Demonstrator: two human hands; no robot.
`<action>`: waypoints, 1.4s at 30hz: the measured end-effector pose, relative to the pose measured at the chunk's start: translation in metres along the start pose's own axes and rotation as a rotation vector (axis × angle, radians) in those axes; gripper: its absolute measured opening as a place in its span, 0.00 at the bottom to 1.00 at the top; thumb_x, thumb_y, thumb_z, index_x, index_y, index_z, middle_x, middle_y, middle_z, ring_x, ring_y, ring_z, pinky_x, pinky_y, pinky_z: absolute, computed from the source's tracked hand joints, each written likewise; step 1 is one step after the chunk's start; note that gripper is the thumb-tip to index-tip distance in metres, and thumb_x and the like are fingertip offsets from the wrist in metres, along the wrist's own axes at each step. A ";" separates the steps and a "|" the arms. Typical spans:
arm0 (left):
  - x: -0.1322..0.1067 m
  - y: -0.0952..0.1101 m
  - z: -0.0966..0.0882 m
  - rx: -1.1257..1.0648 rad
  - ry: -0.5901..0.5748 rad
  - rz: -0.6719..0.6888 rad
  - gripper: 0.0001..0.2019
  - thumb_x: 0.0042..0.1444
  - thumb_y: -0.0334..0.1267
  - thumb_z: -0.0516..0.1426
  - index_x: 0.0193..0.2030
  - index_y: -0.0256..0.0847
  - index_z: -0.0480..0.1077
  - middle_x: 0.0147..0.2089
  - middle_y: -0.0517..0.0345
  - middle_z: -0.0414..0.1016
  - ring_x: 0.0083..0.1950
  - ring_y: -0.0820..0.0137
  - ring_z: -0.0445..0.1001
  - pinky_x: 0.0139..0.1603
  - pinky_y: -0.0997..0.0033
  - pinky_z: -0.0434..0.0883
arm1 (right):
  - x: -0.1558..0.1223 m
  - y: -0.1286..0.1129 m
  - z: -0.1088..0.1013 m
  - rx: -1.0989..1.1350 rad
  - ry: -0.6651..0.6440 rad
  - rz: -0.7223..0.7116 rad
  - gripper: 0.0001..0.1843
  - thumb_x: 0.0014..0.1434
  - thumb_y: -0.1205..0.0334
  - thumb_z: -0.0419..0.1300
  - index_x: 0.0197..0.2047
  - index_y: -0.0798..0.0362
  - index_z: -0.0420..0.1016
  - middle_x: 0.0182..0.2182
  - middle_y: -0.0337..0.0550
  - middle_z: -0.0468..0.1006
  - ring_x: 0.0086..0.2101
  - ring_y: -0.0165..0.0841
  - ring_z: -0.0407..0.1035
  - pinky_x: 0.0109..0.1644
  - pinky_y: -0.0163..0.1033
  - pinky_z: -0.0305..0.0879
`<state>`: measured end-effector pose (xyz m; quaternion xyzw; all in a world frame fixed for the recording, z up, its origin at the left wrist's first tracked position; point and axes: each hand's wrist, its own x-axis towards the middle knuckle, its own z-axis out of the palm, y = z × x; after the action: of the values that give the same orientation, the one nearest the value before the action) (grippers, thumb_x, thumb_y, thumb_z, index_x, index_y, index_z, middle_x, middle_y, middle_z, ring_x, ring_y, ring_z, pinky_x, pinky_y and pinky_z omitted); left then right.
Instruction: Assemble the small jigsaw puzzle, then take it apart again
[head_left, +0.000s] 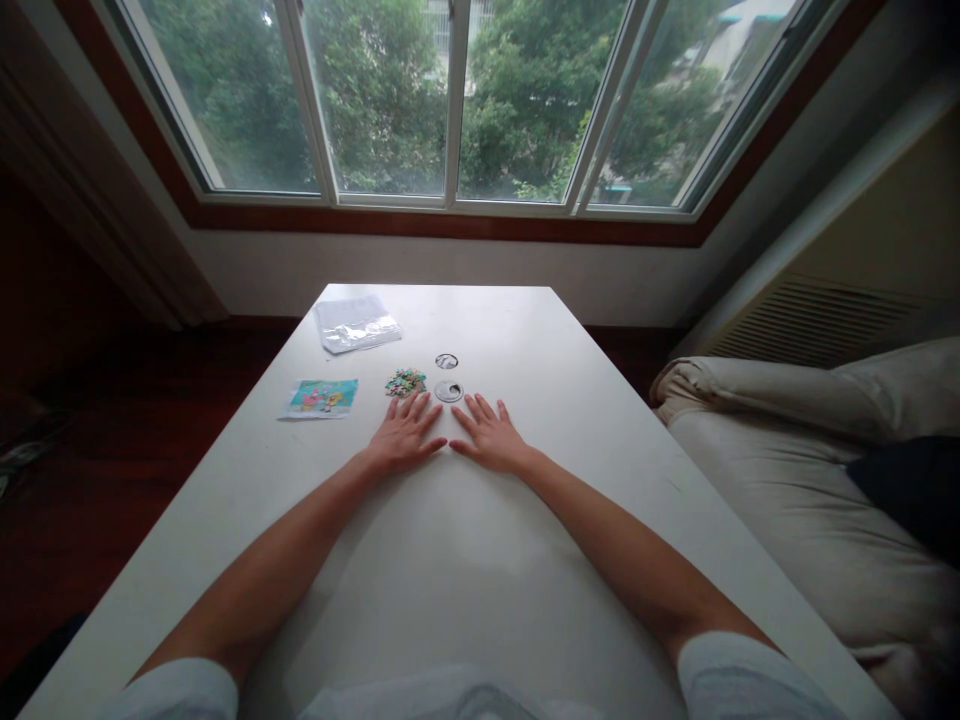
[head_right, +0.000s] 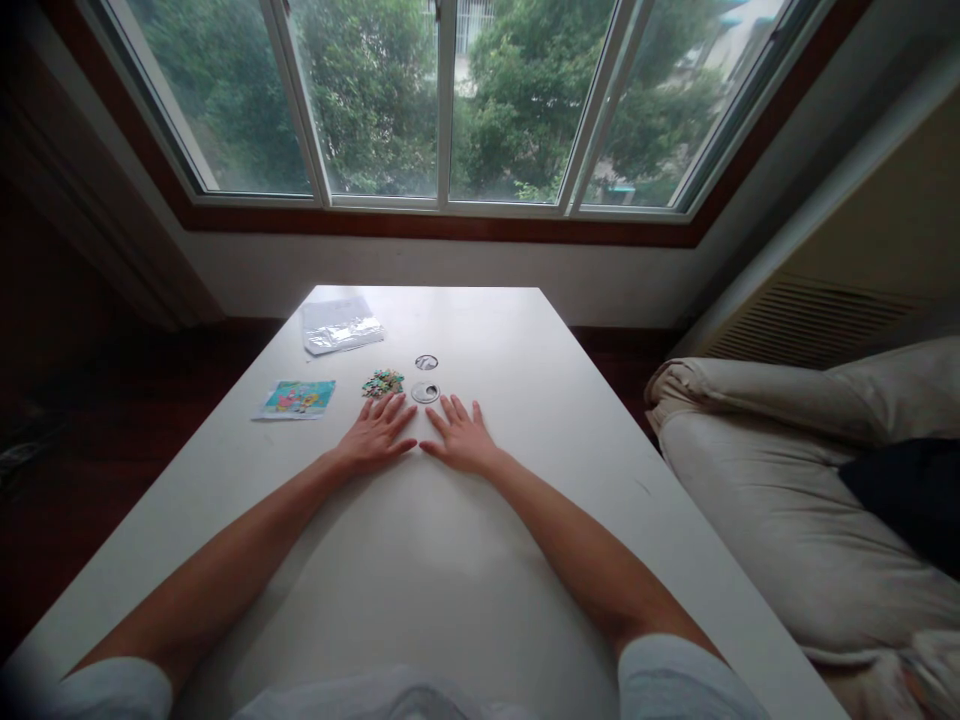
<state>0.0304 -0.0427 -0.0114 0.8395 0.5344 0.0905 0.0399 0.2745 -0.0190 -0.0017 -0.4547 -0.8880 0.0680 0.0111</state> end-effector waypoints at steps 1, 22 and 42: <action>0.000 0.000 0.000 -0.004 -0.006 0.001 0.38 0.65 0.67 0.42 0.76 0.53 0.48 0.80 0.52 0.40 0.80 0.53 0.35 0.77 0.39 0.37 | 0.000 0.000 0.001 0.002 0.000 0.001 0.43 0.67 0.29 0.36 0.78 0.41 0.42 0.76 0.46 0.33 0.74 0.47 0.29 0.74 0.66 0.28; 0.006 -0.011 -0.012 -0.162 0.217 -0.073 0.17 0.67 0.46 0.51 0.55 0.50 0.76 0.65 0.59 0.71 0.68 0.63 0.65 0.72 0.57 0.62 | 0.004 0.008 -0.002 0.229 0.320 0.059 0.23 0.73 0.50 0.45 0.52 0.51 0.79 0.52 0.47 0.78 0.51 0.34 0.70 0.59 0.40 0.63; 0.090 -0.056 0.002 -0.065 0.194 -0.378 0.34 0.63 0.63 0.50 0.71 0.50 0.60 0.75 0.45 0.56 0.75 0.47 0.51 0.72 0.34 0.48 | 0.002 0.010 -0.005 0.302 0.353 -0.077 0.13 0.69 0.56 0.55 0.43 0.50 0.80 0.40 0.44 0.75 0.43 0.34 0.65 0.52 0.39 0.63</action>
<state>0.0178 0.0622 -0.0123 0.7101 0.6803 0.1791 0.0316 0.2820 -0.0109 0.0021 -0.4185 -0.8687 0.1189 0.2367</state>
